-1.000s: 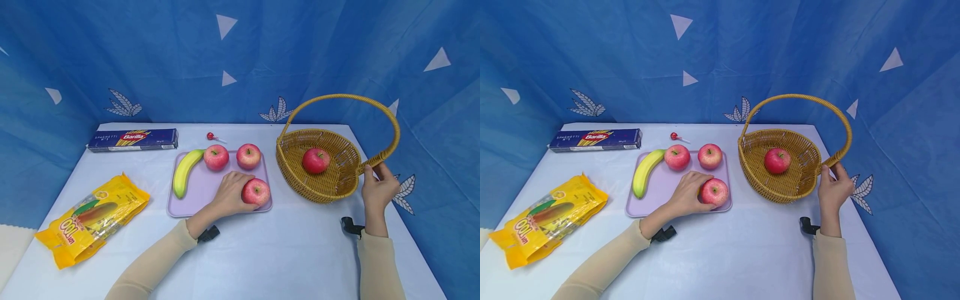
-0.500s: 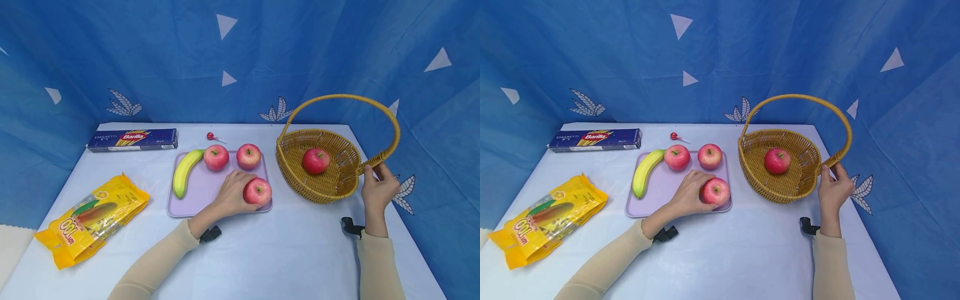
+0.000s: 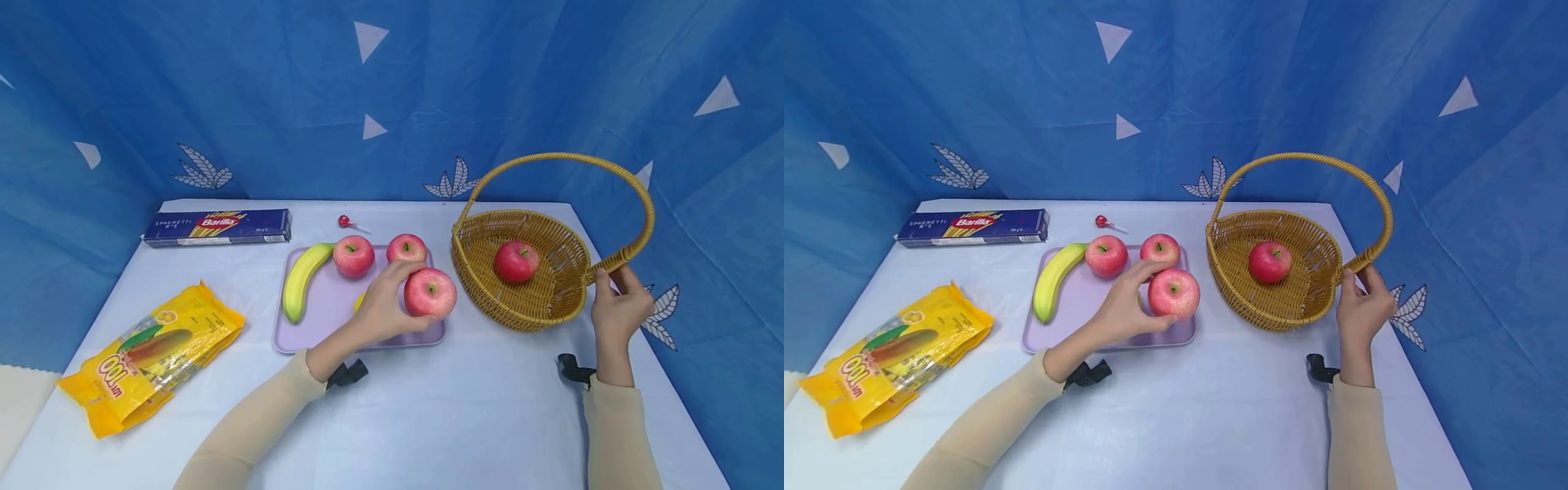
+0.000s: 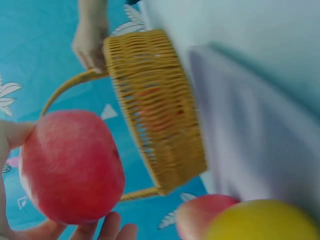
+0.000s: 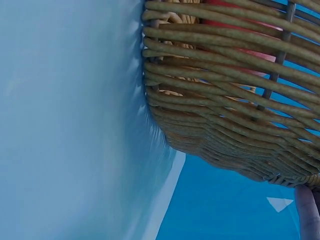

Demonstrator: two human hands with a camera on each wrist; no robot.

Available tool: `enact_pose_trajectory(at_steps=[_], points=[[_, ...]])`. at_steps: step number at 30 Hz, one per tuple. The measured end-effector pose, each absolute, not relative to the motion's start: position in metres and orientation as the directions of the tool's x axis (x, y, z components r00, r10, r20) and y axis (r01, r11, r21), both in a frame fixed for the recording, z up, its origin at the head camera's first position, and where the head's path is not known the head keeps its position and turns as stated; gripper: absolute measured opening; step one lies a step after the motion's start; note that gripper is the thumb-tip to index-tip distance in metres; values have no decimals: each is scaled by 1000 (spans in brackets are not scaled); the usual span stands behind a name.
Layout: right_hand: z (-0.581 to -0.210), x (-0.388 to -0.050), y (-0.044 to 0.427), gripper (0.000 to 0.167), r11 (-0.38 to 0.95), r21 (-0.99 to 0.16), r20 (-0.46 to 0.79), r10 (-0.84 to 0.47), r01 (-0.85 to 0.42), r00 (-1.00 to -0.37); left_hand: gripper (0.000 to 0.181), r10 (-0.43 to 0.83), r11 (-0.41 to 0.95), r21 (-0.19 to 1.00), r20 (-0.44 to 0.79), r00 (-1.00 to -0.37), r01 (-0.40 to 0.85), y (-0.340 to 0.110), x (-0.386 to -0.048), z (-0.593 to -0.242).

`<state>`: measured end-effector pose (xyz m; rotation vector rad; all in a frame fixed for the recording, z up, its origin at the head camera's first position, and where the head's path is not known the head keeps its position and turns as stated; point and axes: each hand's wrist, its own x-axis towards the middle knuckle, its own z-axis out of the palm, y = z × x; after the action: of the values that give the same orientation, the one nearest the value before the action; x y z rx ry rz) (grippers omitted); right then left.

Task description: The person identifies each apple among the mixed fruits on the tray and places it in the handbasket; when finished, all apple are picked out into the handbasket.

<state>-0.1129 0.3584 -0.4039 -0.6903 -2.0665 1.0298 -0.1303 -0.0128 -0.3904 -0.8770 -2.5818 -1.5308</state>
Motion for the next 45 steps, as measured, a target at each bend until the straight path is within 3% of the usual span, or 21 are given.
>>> enact_pose_trajectory(at_steps=[6,18,27,45], points=[[-404,-114,359,29,546,-827,372,710,135,-598,77,409,229,858,344,-845,460,9,-141,-366],[-403,-115,360,29,560,-820,394,702,119,-593,78,419,281,876,257,-871,393,79,-154,-340],[-406,-114,362,30,571,-812,402,699,122,-592,78,417,392,861,146,-897,323,121,-168,-352],[-408,-114,358,30,550,-826,384,710,124,-590,77,430,474,868,-79,-900,151,163,-186,-374]])
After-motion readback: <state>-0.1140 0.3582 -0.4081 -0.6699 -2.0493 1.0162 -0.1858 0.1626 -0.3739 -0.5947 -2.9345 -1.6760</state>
